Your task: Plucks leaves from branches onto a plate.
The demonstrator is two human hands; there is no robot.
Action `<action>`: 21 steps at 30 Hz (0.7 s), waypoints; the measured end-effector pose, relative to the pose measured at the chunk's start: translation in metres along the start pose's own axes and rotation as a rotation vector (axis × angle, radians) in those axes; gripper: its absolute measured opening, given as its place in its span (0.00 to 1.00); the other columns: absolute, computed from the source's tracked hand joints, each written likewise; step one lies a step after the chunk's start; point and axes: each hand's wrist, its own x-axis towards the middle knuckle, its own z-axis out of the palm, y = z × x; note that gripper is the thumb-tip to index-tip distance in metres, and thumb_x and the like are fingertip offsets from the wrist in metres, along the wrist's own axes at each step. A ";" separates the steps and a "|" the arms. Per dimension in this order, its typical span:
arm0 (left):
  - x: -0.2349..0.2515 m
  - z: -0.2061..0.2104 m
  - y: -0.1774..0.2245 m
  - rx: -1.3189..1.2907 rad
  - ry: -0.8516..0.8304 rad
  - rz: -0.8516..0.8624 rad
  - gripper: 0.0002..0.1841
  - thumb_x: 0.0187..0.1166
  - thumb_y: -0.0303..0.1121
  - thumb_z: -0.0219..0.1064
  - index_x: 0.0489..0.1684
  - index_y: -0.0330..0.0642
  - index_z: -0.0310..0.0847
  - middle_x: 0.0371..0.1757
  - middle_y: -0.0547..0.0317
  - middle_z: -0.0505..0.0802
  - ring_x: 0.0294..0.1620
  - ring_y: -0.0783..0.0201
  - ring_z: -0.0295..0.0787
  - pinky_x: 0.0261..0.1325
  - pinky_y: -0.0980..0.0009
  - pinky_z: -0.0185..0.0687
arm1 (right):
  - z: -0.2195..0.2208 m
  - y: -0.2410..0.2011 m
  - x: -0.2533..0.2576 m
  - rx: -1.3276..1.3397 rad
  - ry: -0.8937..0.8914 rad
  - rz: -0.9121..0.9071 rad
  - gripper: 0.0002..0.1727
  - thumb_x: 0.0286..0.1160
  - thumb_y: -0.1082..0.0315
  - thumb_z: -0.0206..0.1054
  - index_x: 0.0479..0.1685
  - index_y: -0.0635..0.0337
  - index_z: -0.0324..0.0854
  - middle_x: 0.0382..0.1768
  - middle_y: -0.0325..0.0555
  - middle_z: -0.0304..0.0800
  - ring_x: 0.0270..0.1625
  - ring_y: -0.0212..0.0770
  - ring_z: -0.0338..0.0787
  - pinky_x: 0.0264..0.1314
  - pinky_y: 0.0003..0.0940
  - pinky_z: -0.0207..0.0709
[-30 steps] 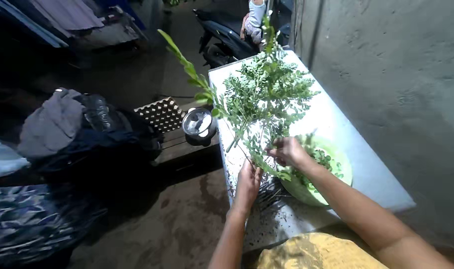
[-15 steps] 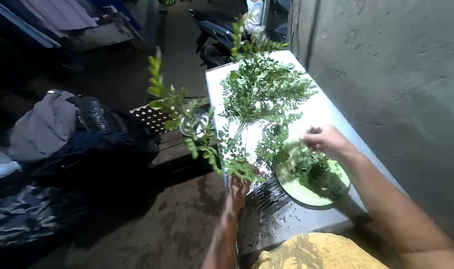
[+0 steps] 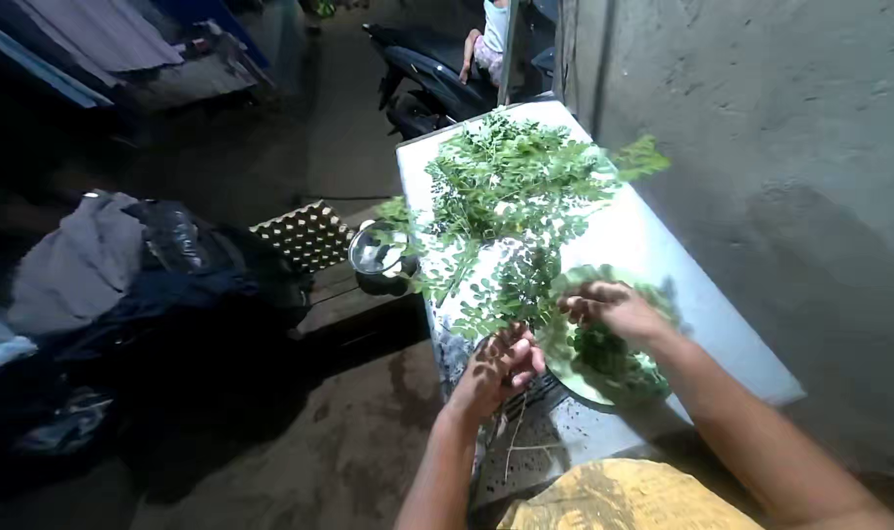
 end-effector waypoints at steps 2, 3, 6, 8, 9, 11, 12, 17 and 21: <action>-0.001 -0.001 -0.005 -0.029 -0.106 -0.024 0.08 0.84 0.33 0.54 0.52 0.45 0.74 0.30 0.69 0.91 0.21 0.82 0.80 0.22 0.87 0.70 | 0.009 0.002 0.005 0.232 -0.100 0.032 0.14 0.90 0.69 0.53 0.57 0.65 0.83 0.43 0.39 0.92 0.37 0.29 0.90 0.41 0.24 0.85; -0.001 -0.002 -0.008 -0.030 -0.160 -0.050 0.08 0.85 0.35 0.55 0.52 0.47 0.76 0.31 0.69 0.92 0.22 0.82 0.81 0.22 0.88 0.71 | 0.013 0.005 0.008 0.331 -0.148 0.044 0.14 0.91 0.69 0.50 0.56 0.63 0.81 0.41 0.37 0.92 0.34 0.28 0.90 0.36 0.23 0.85; -0.003 -0.004 -0.013 -0.018 -0.251 -0.164 0.10 0.85 0.40 0.55 0.48 0.50 0.82 0.32 0.69 0.95 0.22 0.82 0.83 0.21 0.88 0.71 | 0.022 0.020 0.009 0.555 -0.315 -0.047 0.10 0.85 0.65 0.54 0.51 0.52 0.82 0.35 0.29 0.94 0.31 0.24 0.90 0.33 0.19 0.84; -0.003 -0.005 -0.014 0.014 -0.281 -0.224 0.15 0.87 0.41 0.50 0.47 0.50 0.84 0.33 0.68 0.95 0.22 0.83 0.83 0.20 0.88 0.71 | 0.024 0.028 0.009 0.596 -0.365 -0.054 0.07 0.79 0.56 0.63 0.44 0.45 0.82 0.30 0.25 0.93 0.29 0.23 0.89 0.34 0.20 0.84; -0.003 -0.006 -0.014 0.050 -0.298 -0.255 0.16 0.88 0.41 0.47 0.47 0.50 0.84 0.34 0.69 0.95 0.22 0.83 0.83 0.20 0.88 0.72 | 0.024 0.033 0.010 0.580 -0.381 -0.061 0.14 0.72 0.48 0.71 0.45 0.45 0.81 0.30 0.25 0.92 0.30 0.24 0.90 0.36 0.22 0.86; -0.001 -0.009 -0.013 0.124 -0.352 -0.319 0.19 0.89 0.43 0.45 0.46 0.50 0.84 0.33 0.73 0.94 0.19 0.85 0.79 0.18 0.88 0.69 | 0.023 0.037 0.014 0.548 -0.411 -0.053 0.29 0.54 0.37 0.82 0.46 0.44 0.81 0.31 0.24 0.92 0.31 0.24 0.90 0.36 0.23 0.87; 0.000 -0.009 -0.011 0.163 -0.374 -0.337 0.19 0.89 0.44 0.45 0.43 0.51 0.85 0.31 0.73 0.94 0.18 0.85 0.79 0.17 0.87 0.70 | 0.024 0.035 0.015 0.551 -0.415 -0.028 0.29 0.48 0.39 0.84 0.44 0.45 0.81 0.30 0.24 0.91 0.29 0.23 0.89 0.35 0.22 0.85; -0.007 0.002 0.008 0.351 -0.185 -0.370 0.11 0.89 0.36 0.56 0.55 0.40 0.80 0.37 0.68 0.93 0.35 0.76 0.90 0.40 0.77 0.88 | 0.035 0.011 0.016 0.304 -0.341 0.080 0.18 0.59 0.68 0.77 0.48 0.58 0.80 0.35 0.31 0.89 0.37 0.24 0.89 0.45 0.23 0.86; -0.007 0.011 0.013 0.467 0.086 -0.324 0.13 0.85 0.31 0.63 0.59 0.33 0.81 0.43 0.63 0.91 0.43 0.74 0.88 0.55 0.73 0.86 | 0.038 0.009 0.013 0.121 -0.242 0.034 0.07 0.69 0.71 0.73 0.43 0.61 0.84 0.29 0.34 0.90 0.30 0.27 0.88 0.42 0.25 0.86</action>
